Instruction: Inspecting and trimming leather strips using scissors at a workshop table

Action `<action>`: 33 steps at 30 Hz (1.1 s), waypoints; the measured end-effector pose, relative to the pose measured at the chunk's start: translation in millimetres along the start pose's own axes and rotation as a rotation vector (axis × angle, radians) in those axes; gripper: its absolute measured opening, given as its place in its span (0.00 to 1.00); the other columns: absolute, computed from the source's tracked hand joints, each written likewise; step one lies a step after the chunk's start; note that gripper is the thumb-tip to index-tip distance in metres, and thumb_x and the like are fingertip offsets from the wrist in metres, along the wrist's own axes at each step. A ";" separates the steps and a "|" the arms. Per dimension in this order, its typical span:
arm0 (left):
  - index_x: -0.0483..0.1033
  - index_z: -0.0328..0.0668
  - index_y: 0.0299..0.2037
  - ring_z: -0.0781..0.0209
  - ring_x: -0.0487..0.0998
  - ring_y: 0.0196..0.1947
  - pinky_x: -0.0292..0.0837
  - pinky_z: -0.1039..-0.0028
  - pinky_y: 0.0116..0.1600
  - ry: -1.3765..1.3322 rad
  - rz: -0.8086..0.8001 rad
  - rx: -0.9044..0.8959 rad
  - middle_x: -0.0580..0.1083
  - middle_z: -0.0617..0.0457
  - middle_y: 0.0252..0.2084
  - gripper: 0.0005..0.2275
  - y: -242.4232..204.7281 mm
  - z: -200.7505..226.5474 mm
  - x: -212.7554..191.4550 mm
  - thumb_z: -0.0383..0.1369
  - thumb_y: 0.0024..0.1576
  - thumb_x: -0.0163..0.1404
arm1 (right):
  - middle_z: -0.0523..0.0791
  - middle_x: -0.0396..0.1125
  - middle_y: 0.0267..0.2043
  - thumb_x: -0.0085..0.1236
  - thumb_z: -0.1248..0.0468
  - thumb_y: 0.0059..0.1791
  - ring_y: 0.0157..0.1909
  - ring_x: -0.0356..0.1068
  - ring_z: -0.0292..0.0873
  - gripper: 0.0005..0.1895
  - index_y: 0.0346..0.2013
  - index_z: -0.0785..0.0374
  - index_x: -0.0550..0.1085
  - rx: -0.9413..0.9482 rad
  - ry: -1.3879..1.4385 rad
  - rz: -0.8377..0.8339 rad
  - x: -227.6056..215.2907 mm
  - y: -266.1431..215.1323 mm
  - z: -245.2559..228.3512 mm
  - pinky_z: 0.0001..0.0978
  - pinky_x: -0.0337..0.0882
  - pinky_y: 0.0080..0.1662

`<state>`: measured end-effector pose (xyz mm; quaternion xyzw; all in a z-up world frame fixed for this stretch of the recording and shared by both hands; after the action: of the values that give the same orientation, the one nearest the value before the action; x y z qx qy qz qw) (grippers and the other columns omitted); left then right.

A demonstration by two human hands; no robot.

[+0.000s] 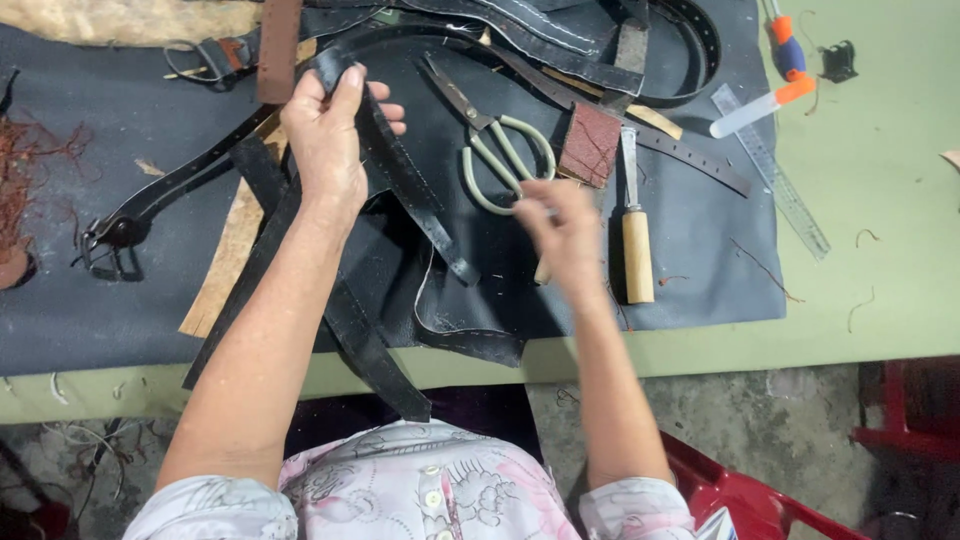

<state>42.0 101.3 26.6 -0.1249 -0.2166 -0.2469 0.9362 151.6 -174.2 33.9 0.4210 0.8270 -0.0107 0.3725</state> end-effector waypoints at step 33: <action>0.57 0.40 0.73 0.35 0.59 0.70 0.54 0.43 0.73 1.034 -0.117 0.666 0.57 0.36 0.68 0.33 -49.6 -5.3 32.9 0.21 0.59 0.60 | 0.46 0.66 0.37 0.59 0.71 0.56 0.40 0.70 0.47 0.06 0.37 0.62 0.71 0.010 -0.319 0.103 -85.6 41.6 78.4 0.37 0.70 0.45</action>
<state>44.0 44.1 43.7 0.3221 0.1934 -0.2456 0.8936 259.9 -232.3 43.1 0.4576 0.7345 -0.0625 0.4972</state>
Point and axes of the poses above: each hand's wrist, its own y-axis towards the middle knuckle, its own x-axis out of the palm, z = x × y, the point moved 8 cm from there along y, towards the middle knuckle
